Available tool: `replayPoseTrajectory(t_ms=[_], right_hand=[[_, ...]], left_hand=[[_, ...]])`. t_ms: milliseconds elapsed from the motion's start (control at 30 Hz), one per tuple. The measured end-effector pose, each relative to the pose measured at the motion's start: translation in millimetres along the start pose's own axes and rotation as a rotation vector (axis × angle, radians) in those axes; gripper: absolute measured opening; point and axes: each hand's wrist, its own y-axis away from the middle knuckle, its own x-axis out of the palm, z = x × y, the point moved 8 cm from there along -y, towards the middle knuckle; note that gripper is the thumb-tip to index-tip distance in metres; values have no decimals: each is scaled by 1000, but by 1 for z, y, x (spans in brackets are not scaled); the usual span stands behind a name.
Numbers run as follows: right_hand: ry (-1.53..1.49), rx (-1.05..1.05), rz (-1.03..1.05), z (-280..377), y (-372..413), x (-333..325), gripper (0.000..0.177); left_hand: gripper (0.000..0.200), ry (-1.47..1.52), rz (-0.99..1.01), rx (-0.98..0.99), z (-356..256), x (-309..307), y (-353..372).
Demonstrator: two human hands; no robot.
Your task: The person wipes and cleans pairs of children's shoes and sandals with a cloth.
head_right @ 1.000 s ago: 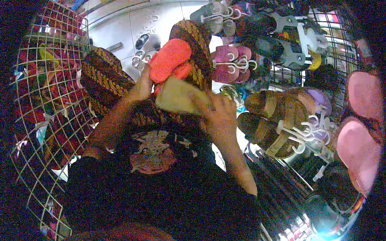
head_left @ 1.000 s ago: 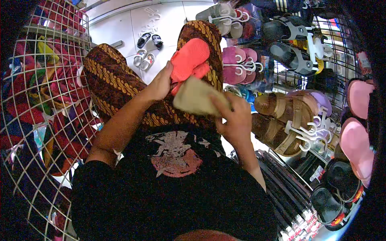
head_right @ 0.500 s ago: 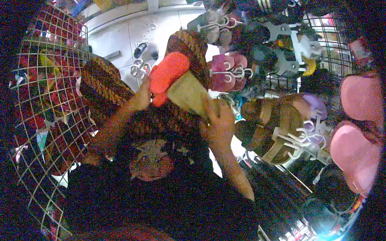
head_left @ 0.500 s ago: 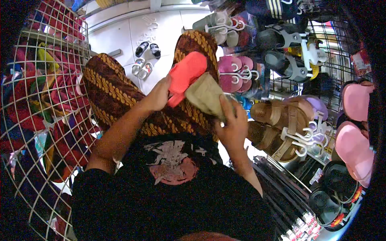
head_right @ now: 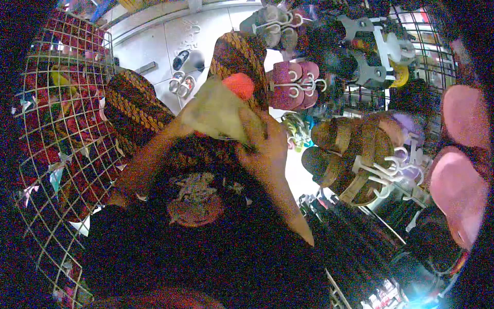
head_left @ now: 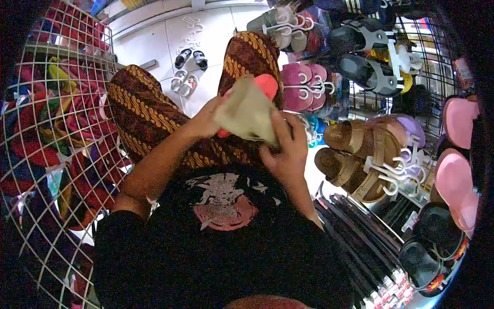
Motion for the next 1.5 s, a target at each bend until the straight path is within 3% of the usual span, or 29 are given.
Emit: replayPoseTrajectory(t_ms=[33,100,133,233,267,333,433,500,533,633,767,800,833,900,967,1000,1033,1067,1167,1200,1300,1333,1500], right_hand=[[38,-37,41,4,-1,4,84],[63,221,-74,-24,-5,3,83],[-17,251,-116,-36,-5,4,82],[-125,179,-109,-22,-7,2,82],[-73,146,-9,-8,-7,3,77],[-73,168,-64,-18,-8,0,77],[-123,293,-98,-40,-11,-6,77],[-179,311,-152,-34,-11,-20,82],[-126,97,-130,-15,-14,-25,80],[173,-183,71,10,-14,-24,77],[-95,265,-40,-40,-15,-26,76],[33,215,-48,-36,-13,-29,75],[15,71,28,-23,-11,-27,81],[45,-73,94,5,-5,-27,77],[3,75,19,-22,-7,-31,73],[-46,188,-27,-39,-10,-32,73],[-94,297,-73,-50,-10,-34,72],[-84,296,-106,-46,-9,-39,73],[-134,-75,-4,4,-1,-36,74],[-31,-40,104,5,-1,-28,76],[-42,230,-28,-43,-5,-14,78],[-48,229,-47,-45,-12,-14,78],[-924,493,-28,-55,-4,40,70]], left_hand=[[64,-6,2,8,6,-1,1],[63,-9,-13,0,9,-5,3],[62,-6,-33,-16,6,-5,5],[56,-142,-8,-10,-18,-3,7],[53,-167,16,51,-25,0,5],[49,-221,69,170,-38,7,5],[48,-467,66,123,-51,3,6],[52,-476,89,104,-66,9,5],[54,-480,102,91,-68,13,6],[54,-523,154,41,-54,17,4],[54,-406,70,28,-62,11,3],[54,-438,78,63,-65,12,3],[54,-471,89,98,-68,14,1],[56,-521,82,131,-72,18,1],[58,-574,79,162,-75,22,2],[60,-592,85,35,-70,20,1],[60,-610,88,60,-71,21,2],[60,-629,86,86,-71,21,2],[59,-632,129,76,-63,22,2],[56,-642,161,48,-60,25,2],[57,-491,-24,191,-71,2,7],[59,-596,-18,159,-82,-6,11],[65,-892,-338,-45,-92,-52,30]])
